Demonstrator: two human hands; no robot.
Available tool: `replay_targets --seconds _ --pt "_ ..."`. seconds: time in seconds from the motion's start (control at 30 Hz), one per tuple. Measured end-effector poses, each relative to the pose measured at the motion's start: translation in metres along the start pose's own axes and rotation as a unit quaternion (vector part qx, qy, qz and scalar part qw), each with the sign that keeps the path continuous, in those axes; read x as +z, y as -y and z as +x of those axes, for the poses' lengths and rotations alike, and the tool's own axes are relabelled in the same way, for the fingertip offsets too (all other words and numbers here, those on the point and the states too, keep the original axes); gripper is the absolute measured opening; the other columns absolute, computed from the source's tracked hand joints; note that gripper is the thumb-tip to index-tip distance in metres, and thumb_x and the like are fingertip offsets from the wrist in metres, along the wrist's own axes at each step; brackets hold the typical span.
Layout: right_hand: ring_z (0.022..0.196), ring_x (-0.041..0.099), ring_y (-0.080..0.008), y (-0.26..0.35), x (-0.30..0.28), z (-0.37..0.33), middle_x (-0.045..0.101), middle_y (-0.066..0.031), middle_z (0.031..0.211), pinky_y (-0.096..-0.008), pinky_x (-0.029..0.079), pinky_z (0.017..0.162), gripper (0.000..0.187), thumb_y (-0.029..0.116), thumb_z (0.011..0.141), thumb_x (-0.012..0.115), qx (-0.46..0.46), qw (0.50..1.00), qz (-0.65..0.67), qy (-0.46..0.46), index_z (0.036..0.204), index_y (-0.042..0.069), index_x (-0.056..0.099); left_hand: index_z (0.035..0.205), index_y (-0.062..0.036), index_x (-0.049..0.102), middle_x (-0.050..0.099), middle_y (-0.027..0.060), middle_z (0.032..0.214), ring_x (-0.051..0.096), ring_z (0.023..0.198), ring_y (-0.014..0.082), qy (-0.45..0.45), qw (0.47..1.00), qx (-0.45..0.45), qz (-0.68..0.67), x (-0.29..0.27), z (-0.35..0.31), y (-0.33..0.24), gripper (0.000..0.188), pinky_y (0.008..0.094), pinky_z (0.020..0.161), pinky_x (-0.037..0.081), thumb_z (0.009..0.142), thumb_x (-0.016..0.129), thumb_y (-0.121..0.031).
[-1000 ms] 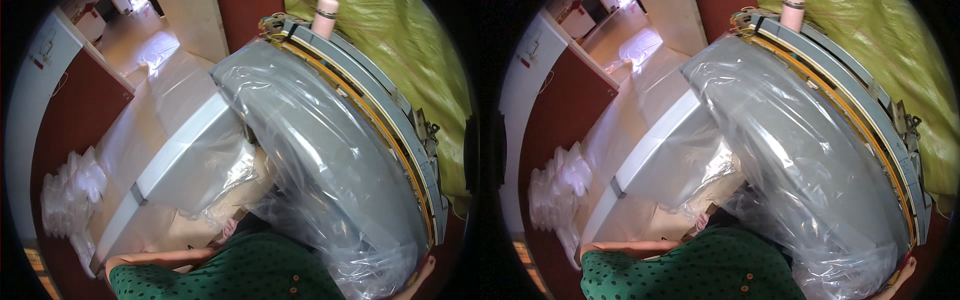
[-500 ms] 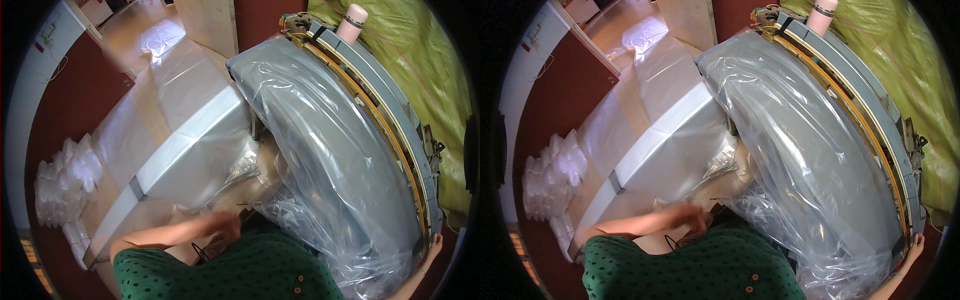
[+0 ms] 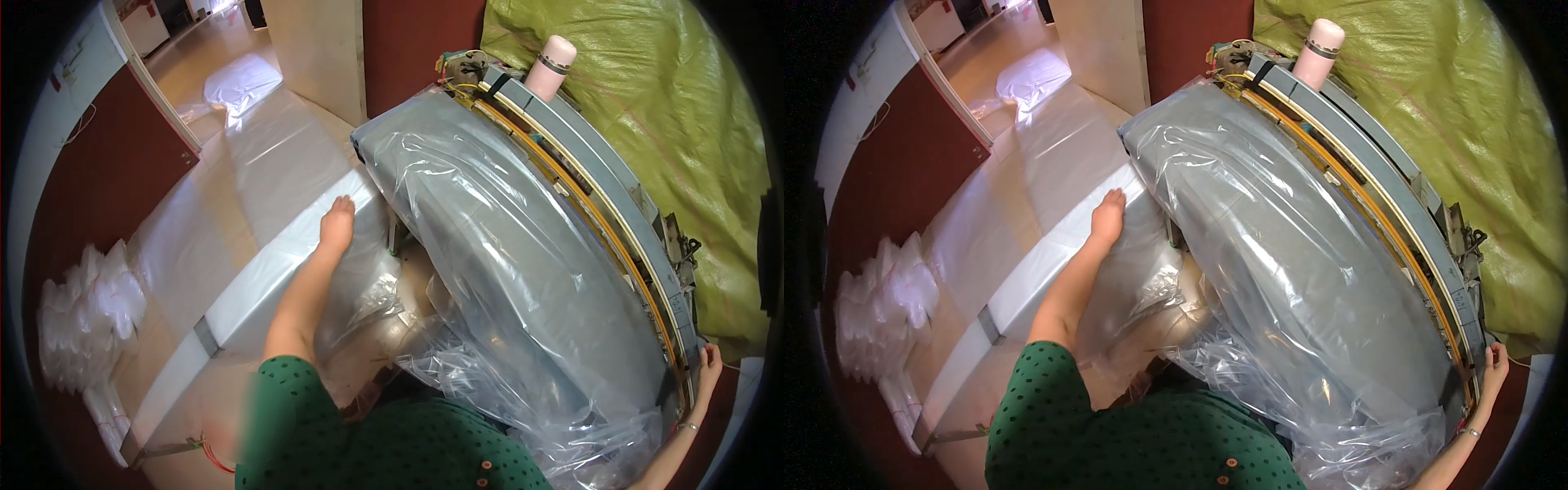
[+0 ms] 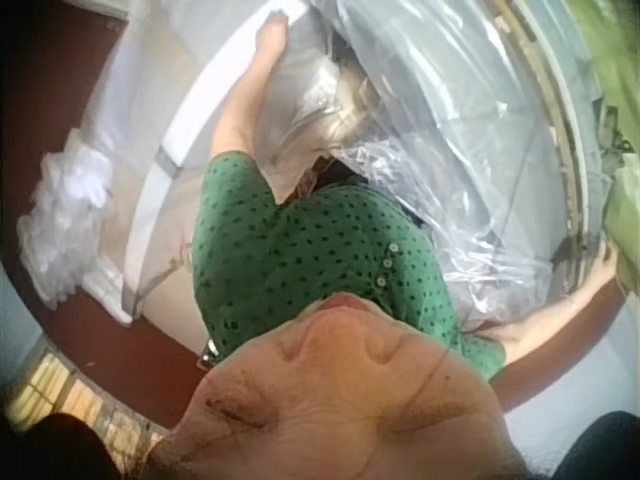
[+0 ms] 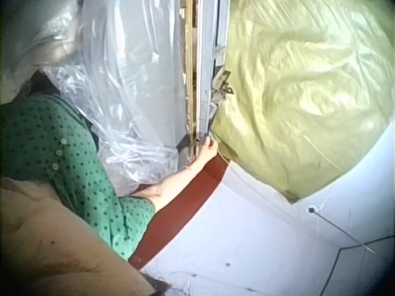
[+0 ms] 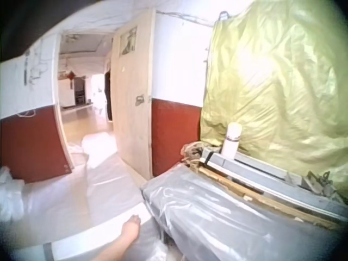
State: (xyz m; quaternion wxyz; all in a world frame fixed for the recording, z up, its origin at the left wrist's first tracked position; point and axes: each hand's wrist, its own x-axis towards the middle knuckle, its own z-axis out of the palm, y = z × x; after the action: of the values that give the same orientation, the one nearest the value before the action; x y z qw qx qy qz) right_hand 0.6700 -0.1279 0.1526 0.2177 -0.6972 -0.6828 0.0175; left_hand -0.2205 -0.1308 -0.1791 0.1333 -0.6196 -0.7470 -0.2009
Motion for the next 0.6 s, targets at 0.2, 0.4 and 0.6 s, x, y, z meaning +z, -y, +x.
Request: replay_targets --seconds 0.2,0.4,0.6 --pt "0.071 0.048 -0.0122 0.037 0.021 -0.001 0.053 -0.0060 0.078 -0.0241 0.040 0.067 0.009 0.003 0.084 0.056 -0.093 0.996 -0.001 -0.008 0.091 -0.003 0.053 0.078 -0.0017 0.053 0.057 0.0124 0.094 0.055 0.090 0.0318 0.095 0.995 -0.040 0.008 -0.059 -0.038 0.031 0.005 0.0430 0.066 0.049 0.076 0.048 -0.002" --pt "0.069 0.051 -0.0155 0.189 0.064 0.014 0.052 -0.0088 0.075 -0.0264 0.040 0.064 0.010 0.000 0.079 0.057 -0.137 0.987 0.054 0.057 0.087 -0.003 0.052 0.085 0.0010 0.052 0.056 0.0214 0.087 0.055 0.082 0.0336 -0.101 0.950 -0.294 -0.035 -0.082 -0.132 0.132 0.012 0.0424 0.074 0.044 0.085 0.042 -0.007" --pt "0.070 0.055 -0.0232 0.342 0.116 0.010 0.055 -0.0127 0.077 -0.0311 0.043 0.064 0.015 0.005 0.076 0.062 -0.309 0.938 0.087 0.128 0.087 -0.002 0.056 0.095 -0.0021 0.051 0.056 0.0090 0.092 0.057 0.084 0.0188 -0.292 0.539 -0.371 -0.698 -0.168 -0.141 0.120 0.009 0.0327 0.079 0.047 0.089 0.045 -0.006"
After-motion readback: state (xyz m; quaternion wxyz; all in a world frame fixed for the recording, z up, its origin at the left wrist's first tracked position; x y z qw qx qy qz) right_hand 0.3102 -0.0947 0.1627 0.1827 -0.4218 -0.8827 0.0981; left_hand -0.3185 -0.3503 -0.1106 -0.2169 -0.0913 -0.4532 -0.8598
